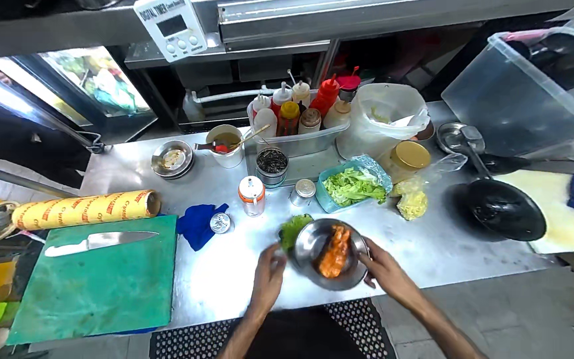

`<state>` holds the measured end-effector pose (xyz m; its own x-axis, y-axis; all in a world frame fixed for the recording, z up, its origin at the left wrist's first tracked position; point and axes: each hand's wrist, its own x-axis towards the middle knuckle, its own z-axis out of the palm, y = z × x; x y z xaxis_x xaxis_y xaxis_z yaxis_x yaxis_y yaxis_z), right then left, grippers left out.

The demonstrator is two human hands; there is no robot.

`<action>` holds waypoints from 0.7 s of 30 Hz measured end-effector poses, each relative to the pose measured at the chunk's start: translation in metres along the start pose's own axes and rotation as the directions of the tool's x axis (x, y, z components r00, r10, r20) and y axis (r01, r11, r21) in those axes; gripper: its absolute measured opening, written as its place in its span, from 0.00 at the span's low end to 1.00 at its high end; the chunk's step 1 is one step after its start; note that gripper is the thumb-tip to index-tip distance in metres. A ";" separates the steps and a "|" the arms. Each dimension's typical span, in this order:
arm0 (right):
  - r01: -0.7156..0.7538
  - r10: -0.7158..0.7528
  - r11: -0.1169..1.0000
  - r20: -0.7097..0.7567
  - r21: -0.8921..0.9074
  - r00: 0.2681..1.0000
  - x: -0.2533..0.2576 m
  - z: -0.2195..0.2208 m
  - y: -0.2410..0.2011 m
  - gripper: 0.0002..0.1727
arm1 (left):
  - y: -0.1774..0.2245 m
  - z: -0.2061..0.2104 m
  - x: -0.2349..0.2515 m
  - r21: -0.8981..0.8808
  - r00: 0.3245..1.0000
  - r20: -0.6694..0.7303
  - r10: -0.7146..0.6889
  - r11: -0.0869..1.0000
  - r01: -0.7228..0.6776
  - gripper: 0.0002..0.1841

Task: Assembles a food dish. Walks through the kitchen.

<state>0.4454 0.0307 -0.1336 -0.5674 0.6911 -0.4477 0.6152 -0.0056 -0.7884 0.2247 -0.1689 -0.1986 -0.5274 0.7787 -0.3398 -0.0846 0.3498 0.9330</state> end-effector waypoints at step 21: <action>0.332 -0.284 0.654 0.186 -0.680 0.941 0.056 -0.004 -0.038 0.20 | -0.023 0.025 0.033 0.324 0.985 0.069 0.157 0.931 -0.171 0.25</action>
<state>0.3925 0.0724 -0.1274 -0.8101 0.5176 -0.2755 0.5863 0.7168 -0.3775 0.2301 -0.1379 -0.2338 -0.4747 0.8579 -0.1969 0.2847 0.3613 0.8879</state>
